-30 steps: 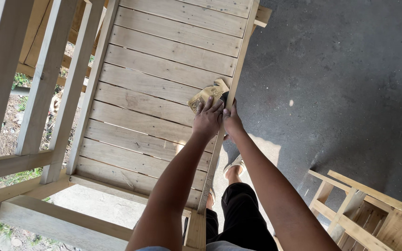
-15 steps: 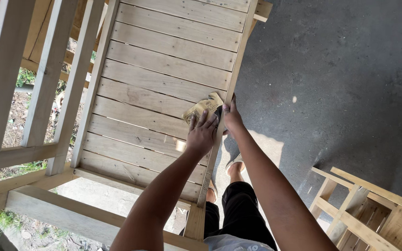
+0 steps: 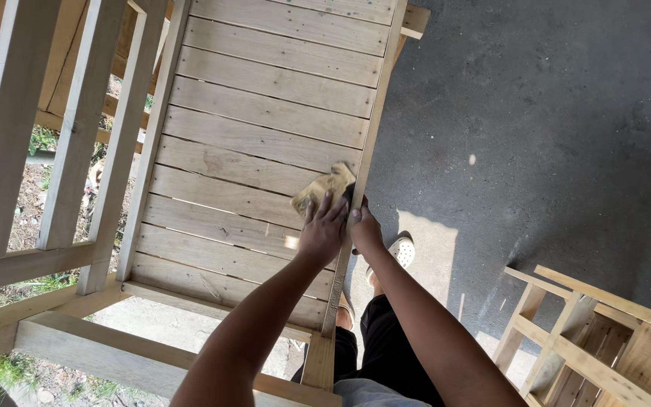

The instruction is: The person sands the surface of a wooden bench using a sanding block. They move the block back and forth across the slats, applying even pressure to smooth the wood.

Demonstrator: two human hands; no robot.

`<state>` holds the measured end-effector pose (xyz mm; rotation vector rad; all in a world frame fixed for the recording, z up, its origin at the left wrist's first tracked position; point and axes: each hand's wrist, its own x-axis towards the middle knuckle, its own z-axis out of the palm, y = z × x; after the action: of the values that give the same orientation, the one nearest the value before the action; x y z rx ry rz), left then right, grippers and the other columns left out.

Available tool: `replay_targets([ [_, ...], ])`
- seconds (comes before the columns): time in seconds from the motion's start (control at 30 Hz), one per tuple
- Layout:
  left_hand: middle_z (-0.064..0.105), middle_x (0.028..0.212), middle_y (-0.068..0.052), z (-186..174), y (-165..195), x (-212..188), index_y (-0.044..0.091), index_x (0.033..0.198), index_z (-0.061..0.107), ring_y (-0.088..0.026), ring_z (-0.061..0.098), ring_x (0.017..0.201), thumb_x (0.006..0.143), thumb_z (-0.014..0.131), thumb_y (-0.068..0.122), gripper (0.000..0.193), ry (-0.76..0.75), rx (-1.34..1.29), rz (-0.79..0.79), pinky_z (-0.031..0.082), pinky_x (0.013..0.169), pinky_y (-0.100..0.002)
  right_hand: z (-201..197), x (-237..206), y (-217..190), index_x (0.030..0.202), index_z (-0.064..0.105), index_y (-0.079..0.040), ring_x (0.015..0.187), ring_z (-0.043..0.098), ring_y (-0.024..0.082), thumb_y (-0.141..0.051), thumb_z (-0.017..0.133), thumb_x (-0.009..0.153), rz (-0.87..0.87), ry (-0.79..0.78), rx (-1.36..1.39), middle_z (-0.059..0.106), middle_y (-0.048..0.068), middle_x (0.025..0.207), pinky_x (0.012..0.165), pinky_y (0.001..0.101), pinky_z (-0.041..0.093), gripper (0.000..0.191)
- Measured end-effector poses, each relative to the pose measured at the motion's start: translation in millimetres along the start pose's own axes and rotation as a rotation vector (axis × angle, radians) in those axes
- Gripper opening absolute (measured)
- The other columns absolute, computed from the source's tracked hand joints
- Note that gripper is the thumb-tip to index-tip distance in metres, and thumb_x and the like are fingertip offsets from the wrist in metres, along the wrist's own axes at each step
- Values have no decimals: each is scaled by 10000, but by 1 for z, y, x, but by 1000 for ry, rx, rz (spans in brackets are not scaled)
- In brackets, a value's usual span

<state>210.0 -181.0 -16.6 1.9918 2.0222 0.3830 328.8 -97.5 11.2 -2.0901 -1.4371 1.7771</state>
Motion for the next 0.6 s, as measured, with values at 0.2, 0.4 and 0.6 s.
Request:
replay_targets([
  [0.2,449,1585,-4,-18,7,-24,186,1426,578,-269,263,1550,1040,434,359,447,-206,16,4,147,1246,-572,-13,1,-16,1242,640,-83,807,737,389,-375,410,1085,-21,-7,-235,738,228,1001,591,458,570,403],
  [0.4,400,1613,-25,-11,8,52,150,1494,519,-298,284,1504,938,478,399,610,37,-76,-56,160,1208,-546,-14,13,-16,1285,546,22,1054,691,460,-311,458,1046,-255,96,-546,727,296,1083,893,530,550,419],
  [0.6,481,1576,6,-28,-12,-46,248,1452,549,-264,328,1498,1016,463,322,451,-167,-1,119,222,1211,-569,-11,21,-33,1513,287,44,1069,644,489,-347,456,1042,-363,160,-406,671,324,1145,880,553,513,635],
])
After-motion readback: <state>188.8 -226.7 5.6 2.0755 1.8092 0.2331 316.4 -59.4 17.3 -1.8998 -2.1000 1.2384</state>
